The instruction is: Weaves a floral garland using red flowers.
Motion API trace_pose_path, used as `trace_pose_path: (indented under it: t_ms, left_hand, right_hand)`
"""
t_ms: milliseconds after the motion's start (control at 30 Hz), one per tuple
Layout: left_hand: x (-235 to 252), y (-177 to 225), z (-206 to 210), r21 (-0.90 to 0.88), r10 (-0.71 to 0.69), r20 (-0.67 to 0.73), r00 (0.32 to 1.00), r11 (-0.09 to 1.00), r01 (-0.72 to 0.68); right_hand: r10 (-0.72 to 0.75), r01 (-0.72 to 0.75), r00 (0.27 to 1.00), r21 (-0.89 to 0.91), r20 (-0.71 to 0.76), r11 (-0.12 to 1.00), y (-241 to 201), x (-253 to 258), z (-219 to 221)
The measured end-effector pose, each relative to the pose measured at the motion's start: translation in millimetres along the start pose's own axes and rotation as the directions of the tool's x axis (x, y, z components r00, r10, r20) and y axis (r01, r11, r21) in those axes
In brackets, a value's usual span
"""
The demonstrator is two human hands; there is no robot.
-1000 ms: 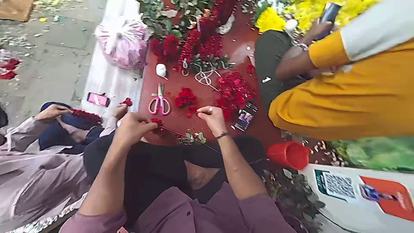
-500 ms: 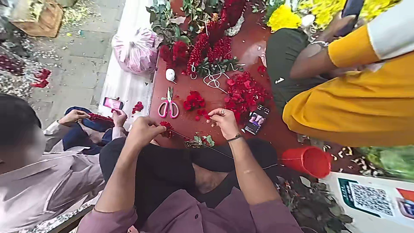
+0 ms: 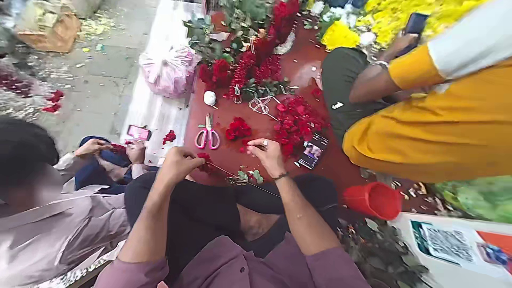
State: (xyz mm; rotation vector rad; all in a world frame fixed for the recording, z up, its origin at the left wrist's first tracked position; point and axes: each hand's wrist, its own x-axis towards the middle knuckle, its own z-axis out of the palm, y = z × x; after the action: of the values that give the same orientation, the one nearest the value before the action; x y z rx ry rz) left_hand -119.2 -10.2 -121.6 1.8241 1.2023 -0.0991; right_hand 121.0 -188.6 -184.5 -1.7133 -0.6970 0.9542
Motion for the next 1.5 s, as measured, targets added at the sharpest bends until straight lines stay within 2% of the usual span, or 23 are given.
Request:
trace_pose_path:
  t_ms: [100, 267, 433, 533, 633, 767, 933, 1033, 1167, 1267, 1333, 1400, 1467, 1500]
  left_hand:
    - [1.5, -0.6, 3.4, 0.012, 0.018, 0.014, 1.000, 1.000, -0.018]
    - [1.1, 2.9, 8.8, 0.036, 0.043, 0.030, 0.999, 0.998, -0.044]
    - [-15.0, 8.7, 10.9, -0.055, 0.068, 0.099, 0.993, 0.996, -0.063]
    - [-20.6, 9.5, 9.3, -0.157, 0.055, 0.137, 0.989, 0.987, -0.033]
    - [-19.9, 11.8, 12.9, -0.227, 0.061, 0.186, 0.981, 0.974, -0.017]
    - [-20.5, 13.9, 13.0, -0.215, 0.076, 0.215, 0.974, 0.976, -0.028]
    - [-21.4, 13.0, 16.2, -0.208, 0.097, 0.174, 0.980, 0.976, -0.060]
    - [-20.7, 12.5, 18.7, -0.195, 0.041, 0.141, 0.989, 0.981, -0.012]
    - [-17.5, 11.7, 16.8, -0.189, -0.001, 0.091, 0.996, 0.982, 0.018]
    - [-14.9, 10.9, 13.4, -0.180, -0.032, 0.070, 0.997, 0.983, 0.044]
    - [-15.4, 13.2, 9.0, -0.164, -0.075, 0.044, 0.996, 0.983, 0.082]
    - [-15.2, 16.2, 2.8, -0.078, -0.085, 0.001, 0.996, 0.993, 0.085]
    - [-14.3, 27.5, -4.8, 0.165, -0.015, -0.020, 1.000, 0.986, 0.018]
    - [-16.7, 39.3, -9.3, 0.309, 0.028, 0.043, 0.999, 0.950, -0.040]
  right_hand:
    - [-0.012, 0.013, 1.000, 0.051, -0.005, 0.999, -10.7, -14.3, 12.2]
    - [0.031, -0.052, 0.998, 0.393, 0.059, 0.918, -25.0, -26.0, 45.0]
    - [0.018, -0.101, 0.983, 0.458, 0.183, 0.883, -22.2, -33.9, 56.6]
    - [0.013, -0.102, 0.984, 0.500, 0.178, 0.860, -30.0, -33.6, 64.9]
    - [0.040, -0.096, 0.989, 0.399, 0.144, 0.912, -35.0, -37.3, 73.9]
    - [0.104, -0.117, 0.992, 0.212, 0.070, 0.970, -28.5, -34.5, 84.6]
    - [0.131, -0.139, 0.989, 0.127, 0.075, 0.982, -22.9, -30.1, 86.6]
    - [0.183, -0.194, 0.979, 0.136, 0.093, 0.972, -18.1, -28.1, 81.9]
    - [0.112, -0.118, 0.991, 0.077, 0.069, 0.990, -13.3, -32.1, 73.5]
    - [0.124, -0.117, 0.980, -0.054, 0.155, 0.992, -12.9, -37.2, 77.7]
    - [0.145, -0.130, 0.958, -0.076, 0.247, 0.989, -16.2, -36.5, 75.5]
    - [0.103, -0.088, 0.934, -0.060, 0.342, 0.994, -24.6, -34.1, 65.3]
    - [0.002, -0.010, 0.910, 0.017, 0.415, 1.000, -36.9, -32.5, 51.7]
    - [-0.057, 0.030, 0.902, 0.069, 0.428, 0.997, -44.7, -31.9, 44.1]
